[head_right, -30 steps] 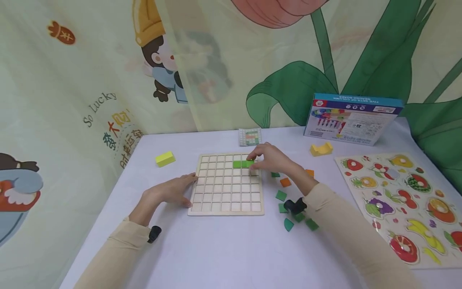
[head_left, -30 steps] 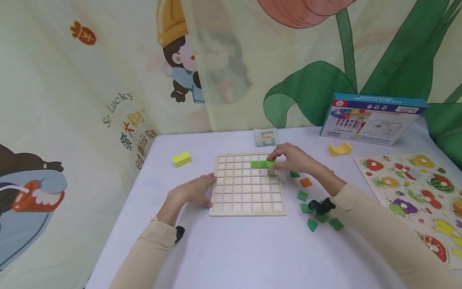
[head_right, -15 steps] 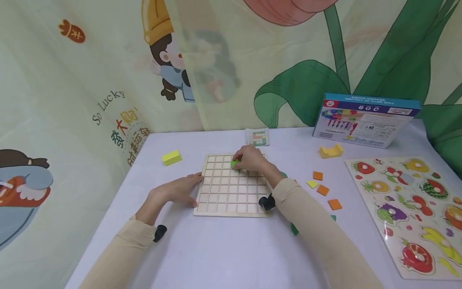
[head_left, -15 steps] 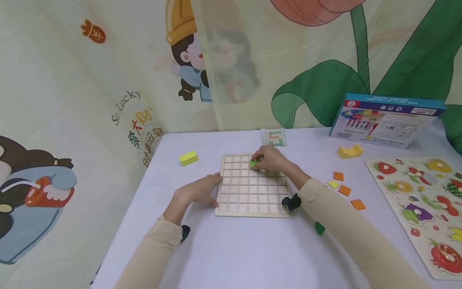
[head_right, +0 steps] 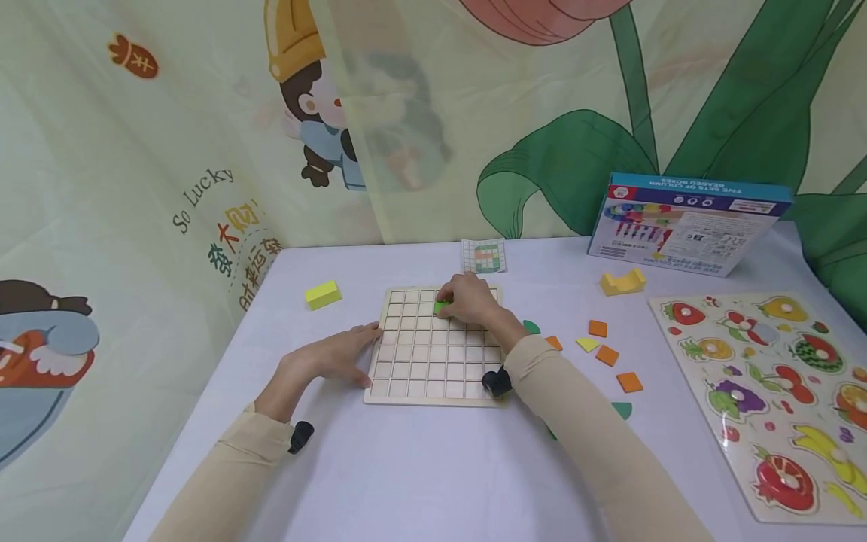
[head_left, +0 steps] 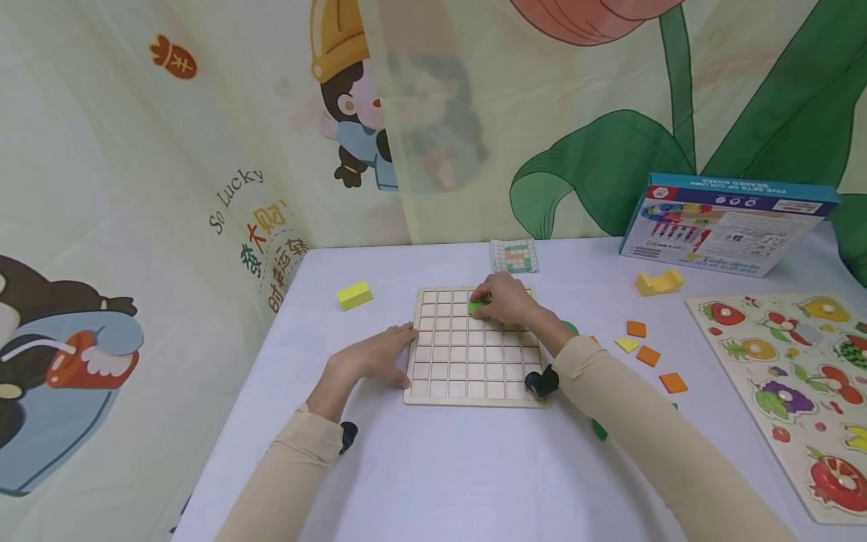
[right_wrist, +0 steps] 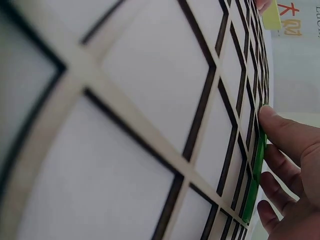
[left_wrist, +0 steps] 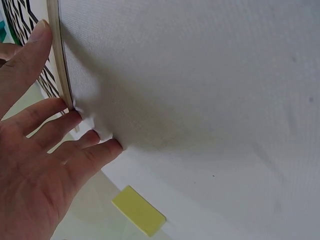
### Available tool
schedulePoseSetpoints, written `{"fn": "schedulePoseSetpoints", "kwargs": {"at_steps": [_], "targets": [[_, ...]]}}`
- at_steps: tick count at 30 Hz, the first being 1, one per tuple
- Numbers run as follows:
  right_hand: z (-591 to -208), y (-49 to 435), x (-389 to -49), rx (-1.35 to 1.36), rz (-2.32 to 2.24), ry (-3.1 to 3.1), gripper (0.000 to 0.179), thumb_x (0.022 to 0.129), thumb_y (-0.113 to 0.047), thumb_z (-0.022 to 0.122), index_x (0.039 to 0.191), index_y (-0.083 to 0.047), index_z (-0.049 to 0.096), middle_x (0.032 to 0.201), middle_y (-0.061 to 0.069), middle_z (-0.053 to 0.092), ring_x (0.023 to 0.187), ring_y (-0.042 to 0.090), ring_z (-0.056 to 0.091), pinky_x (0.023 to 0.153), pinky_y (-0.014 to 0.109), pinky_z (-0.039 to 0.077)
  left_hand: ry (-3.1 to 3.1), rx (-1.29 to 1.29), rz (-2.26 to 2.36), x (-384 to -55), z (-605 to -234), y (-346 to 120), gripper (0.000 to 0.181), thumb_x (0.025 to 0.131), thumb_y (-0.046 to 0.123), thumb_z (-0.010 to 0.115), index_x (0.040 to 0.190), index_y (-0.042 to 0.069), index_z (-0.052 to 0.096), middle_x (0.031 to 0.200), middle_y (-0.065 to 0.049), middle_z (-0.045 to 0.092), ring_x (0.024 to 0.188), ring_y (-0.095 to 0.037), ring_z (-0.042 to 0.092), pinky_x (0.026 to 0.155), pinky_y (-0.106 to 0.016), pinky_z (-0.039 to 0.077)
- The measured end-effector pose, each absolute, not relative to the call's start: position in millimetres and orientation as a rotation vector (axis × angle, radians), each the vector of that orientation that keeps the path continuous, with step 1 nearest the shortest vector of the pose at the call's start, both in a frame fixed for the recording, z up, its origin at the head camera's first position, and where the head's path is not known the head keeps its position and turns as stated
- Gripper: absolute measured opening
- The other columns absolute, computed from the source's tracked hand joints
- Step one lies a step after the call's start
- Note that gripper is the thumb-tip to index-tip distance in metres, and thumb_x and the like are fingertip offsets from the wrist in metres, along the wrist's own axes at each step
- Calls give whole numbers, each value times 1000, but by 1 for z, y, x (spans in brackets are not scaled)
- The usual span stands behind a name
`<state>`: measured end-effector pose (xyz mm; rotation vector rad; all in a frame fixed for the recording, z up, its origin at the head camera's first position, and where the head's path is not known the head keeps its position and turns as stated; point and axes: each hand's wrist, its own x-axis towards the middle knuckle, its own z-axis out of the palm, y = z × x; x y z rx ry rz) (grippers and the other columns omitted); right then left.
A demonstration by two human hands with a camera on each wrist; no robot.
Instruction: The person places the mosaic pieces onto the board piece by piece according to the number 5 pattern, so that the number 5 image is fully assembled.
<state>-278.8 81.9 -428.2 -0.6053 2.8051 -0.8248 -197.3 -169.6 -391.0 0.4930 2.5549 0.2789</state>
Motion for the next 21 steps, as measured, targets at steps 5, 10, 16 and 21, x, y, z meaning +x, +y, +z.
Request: {"fn": "schedulePoseSetpoints", "kwargs": {"at_steps": [5, 10, 16, 21], "targets": [[-427, 84, -277, -594, -818, 2798, 30, 83, -24, 76, 110, -10, 74, 104, 8, 63, 99, 24, 52, 83, 39, 44, 2557, 492, 271, -198, -392, -169, 87, 79, 20, 80, 150, 6, 32, 162, -9, 21, 150, -32, 19, 122, -48, 21], [-422, 92, -276, -616, -918, 2744, 33, 85, -23, 74, 115, -7, 71, 106, 10, 63, 98, 24, 55, 83, 37, 49, 2553, 490, 283, -198, -393, -169, 87, 78, 20, 80, 150, 5, 33, 162, -10, 21, 150, -32, 19, 122, -48, 21], [-403, 120, -272, -638, -954, 2722, 33, 87, -21, 71, 116, -6, 70, 109, 11, 67, 103, 26, 58, 89, 42, 51, 2550, 499, 283, -198, -392, -170, 87, 79, 19, 79, 150, 5, 33, 162, -10, 21, 150, -33, 19, 122, -49, 22], [-390, 165, -260, -610, -877, 2749, 33, 88, -19, 71, 118, -6, 69, 110, 10, 66, 104, 26, 55, 90, 43, 50, 2549, 497, 278, -197, -390, -170, 87, 79, 20, 79, 150, 5, 32, 162, -11, 21, 150, -33, 18, 122, -49, 22]]}}
